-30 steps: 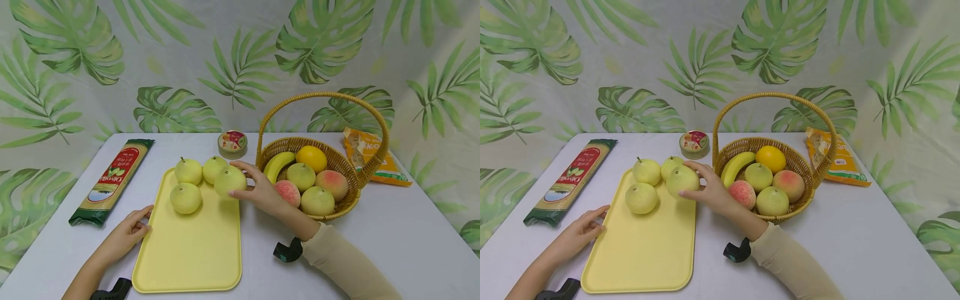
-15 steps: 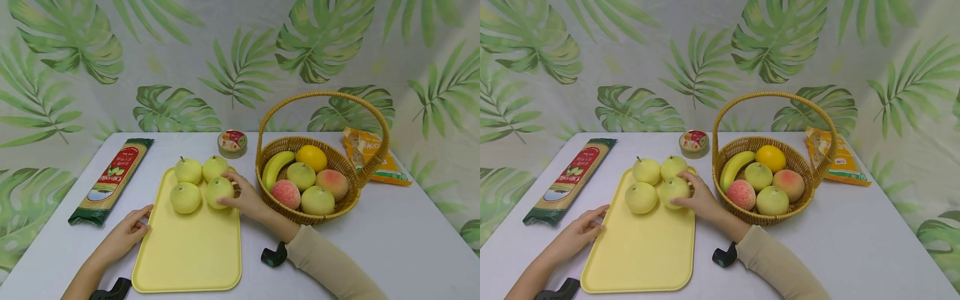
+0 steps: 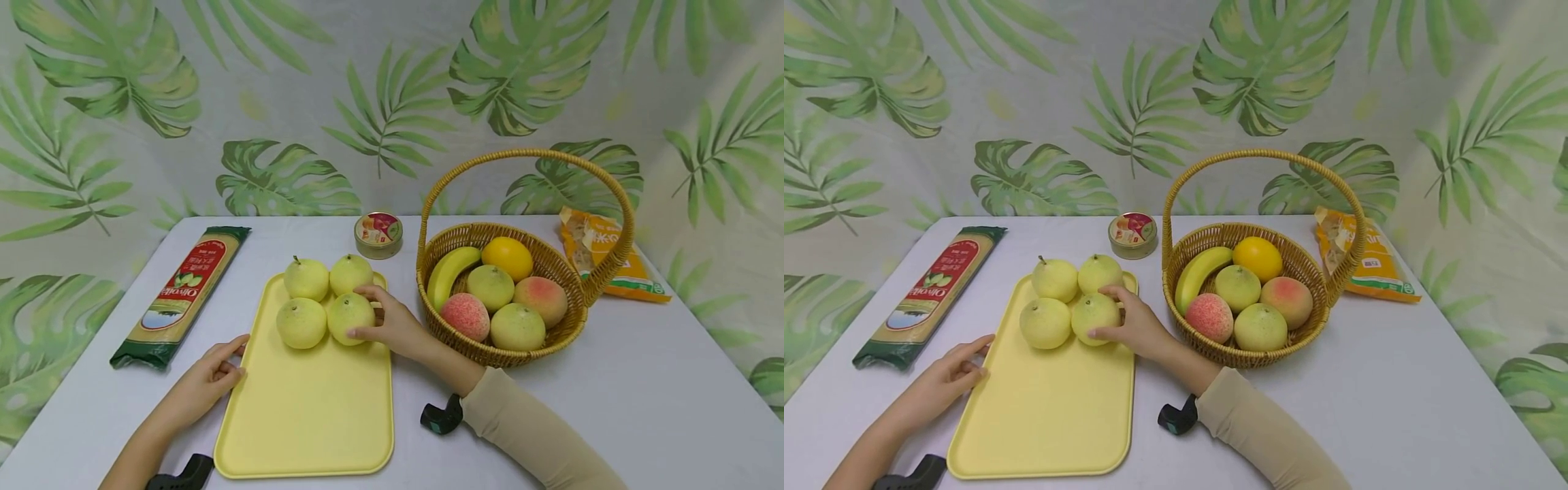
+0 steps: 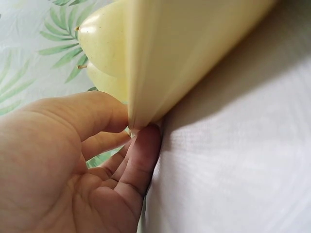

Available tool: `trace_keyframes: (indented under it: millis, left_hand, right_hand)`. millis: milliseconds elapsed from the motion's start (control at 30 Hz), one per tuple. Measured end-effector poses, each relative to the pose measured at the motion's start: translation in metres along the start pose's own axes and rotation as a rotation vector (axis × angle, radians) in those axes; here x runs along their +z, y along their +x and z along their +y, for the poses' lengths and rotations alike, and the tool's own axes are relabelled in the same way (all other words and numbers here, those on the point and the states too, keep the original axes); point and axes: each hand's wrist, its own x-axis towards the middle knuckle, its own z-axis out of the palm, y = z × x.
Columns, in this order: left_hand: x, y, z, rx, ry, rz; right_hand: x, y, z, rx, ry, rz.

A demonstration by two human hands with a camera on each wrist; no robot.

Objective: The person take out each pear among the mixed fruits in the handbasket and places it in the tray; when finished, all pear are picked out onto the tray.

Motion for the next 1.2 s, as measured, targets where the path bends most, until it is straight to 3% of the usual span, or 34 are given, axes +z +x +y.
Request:
trace_keyframes:
  millis: [567,700,900,1200]
  left_hand:
    - [-0.001,0.0,0.003,0.007,-0.027,0.002]
    - [-0.001,0.0,0.004,0.008,-0.029,0.003]
    - [0.0,-0.001,0.003,0.008,-0.007,0.007]
    - [-0.002,-0.001,0.004,0.017,-0.019,0.008]
  right_hand:
    - [0.004,-0.001,-0.003,-0.012,-0.064,0.019]
    - [-0.001,-0.003,0.003,-0.083,-0.141,0.033]
    - [-0.016,-0.019,-0.007,-0.269,-0.22,0.061]
    - [-0.054,-0.06,-0.026,-0.466,-0.398,0.244]
